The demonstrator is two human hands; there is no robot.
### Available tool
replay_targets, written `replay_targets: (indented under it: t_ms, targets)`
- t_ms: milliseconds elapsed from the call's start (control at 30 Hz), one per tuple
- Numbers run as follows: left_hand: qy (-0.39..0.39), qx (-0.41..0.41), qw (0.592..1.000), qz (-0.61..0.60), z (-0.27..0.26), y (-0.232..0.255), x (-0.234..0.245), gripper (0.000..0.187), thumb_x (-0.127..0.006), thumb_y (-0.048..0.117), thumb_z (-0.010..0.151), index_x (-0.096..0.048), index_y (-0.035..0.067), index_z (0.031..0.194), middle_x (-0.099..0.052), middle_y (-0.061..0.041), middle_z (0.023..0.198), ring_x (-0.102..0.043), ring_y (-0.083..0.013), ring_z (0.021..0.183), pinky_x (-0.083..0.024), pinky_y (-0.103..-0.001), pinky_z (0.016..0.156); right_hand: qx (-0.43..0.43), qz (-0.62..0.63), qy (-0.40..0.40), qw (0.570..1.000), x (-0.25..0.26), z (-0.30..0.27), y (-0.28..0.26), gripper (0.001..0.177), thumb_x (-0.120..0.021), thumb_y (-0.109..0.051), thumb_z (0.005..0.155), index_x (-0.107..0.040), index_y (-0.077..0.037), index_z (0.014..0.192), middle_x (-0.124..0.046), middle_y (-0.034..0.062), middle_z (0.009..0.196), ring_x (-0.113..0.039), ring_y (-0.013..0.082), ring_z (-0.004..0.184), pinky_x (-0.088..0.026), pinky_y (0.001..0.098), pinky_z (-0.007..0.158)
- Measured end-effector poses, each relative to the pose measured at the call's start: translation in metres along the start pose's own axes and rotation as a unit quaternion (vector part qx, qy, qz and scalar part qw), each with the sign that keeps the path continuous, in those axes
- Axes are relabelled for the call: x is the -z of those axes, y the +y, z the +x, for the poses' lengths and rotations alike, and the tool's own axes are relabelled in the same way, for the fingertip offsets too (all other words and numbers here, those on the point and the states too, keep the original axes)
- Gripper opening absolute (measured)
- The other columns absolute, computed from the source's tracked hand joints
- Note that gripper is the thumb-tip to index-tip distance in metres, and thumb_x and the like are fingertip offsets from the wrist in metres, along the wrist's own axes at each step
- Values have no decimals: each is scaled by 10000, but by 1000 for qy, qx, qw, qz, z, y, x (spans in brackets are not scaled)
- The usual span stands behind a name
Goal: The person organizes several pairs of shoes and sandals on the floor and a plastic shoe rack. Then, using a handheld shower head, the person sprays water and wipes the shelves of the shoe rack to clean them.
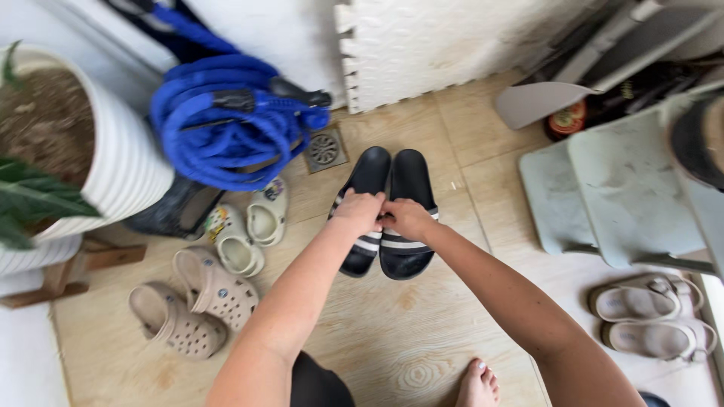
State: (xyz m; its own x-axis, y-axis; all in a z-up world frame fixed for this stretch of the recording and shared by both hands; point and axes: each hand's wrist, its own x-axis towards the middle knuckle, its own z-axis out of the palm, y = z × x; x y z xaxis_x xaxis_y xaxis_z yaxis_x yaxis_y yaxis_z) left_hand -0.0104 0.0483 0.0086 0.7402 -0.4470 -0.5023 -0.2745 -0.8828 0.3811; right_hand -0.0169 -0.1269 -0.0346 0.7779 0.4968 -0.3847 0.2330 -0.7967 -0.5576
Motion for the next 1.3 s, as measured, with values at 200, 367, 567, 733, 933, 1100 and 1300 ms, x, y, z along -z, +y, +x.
replay_targets:
  t_ms: [200, 367, 567, 733, 933, 1100, 1300]
  targets:
    - [108, 79, 982, -136, -89, -97, -10, 435, -803, 486, 813, -662, 141, 1037, -670, -87, 1167, -601, -301, 1194, -446, -485, 1035, 87, -109, -116, 983, -32, 32, -90, 325, -695, -343, 914, -664, -268, 1229, -649, 121, 1151, -632, 338, 1144, -473, 566, 956]
    - [273, 284, 913, -103, -105, -169, -68, 333, -608, 382, 1008, -602, 208, 1292, -517, -156, 1399, -491, -385, 1319, -407, -547, 1067, 89, -144, -108, 980, -52, 66, -114, 281, -675, -296, 929, -663, -280, 1209, -618, 124, 1203, -585, 343, 1200, -427, 595, 961]
    - [48, 341, 935, 86, -112, -195, -103, 718, -685, 260, 874, -368, 316, 1515, -162, -184, 1651, -265, -494, 1463, -273, -719, 1060, 131, -245, -117, 954, -64, 92, -114, 246, -634, -185, 940, -694, -267, 1164, -625, 150, 1193, -571, 318, 1236, -424, 525, 1017]
    - [-84, 302, 939, 140, -133, -196, -88, 684, -708, 237, 926, -477, 136, 1562, -467, -168, 1557, -390, -395, 1441, -325, -682, 1125, 210, -228, -118, 943, -91, 90, -118, 411, -617, -59, 848, -710, -288, 1177, -609, 176, 1241, -555, 350, 1235, -436, 481, 1003]
    - [-237, 382, 893, 7, -163, -219, -102, 600, -723, 330, 938, -558, 152, 1487, -453, -145, 1579, -449, -404, 1437, -378, -671, 1089, 303, -172, -138, 927, -133, 73, -155, 386, -586, -94, 811, -780, -297, 1075, -561, 244, 1310, -505, 442, 1196, -413, 447, 988]
    - [-303, 544, 778, -85, -198, -279, -147, 560, -534, 383, 1012, -565, 83, 1484, -531, -216, 1528, -504, -427, 1381, -338, -703, 1100, 361, -158, -186, 900, -181, 67, -233, 329, -557, -115, 914, -758, -264, 1128, -639, 193, 1152, -572, 346, 1233, -379, 425, 1086]
    - [-249, 544, 801, -9, -214, -306, -103, 537, -594, 318, 992, -592, 1, 1425, -579, -278, 1441, -589, -490, 1274, -449, -666, 973, 314, -227, -193, 902, -206, 86, -289, 266, -598, -136, 939, -759, -257, 1112, -666, 136, 1162, -570, 298, 1259, -242, 598, 1235]
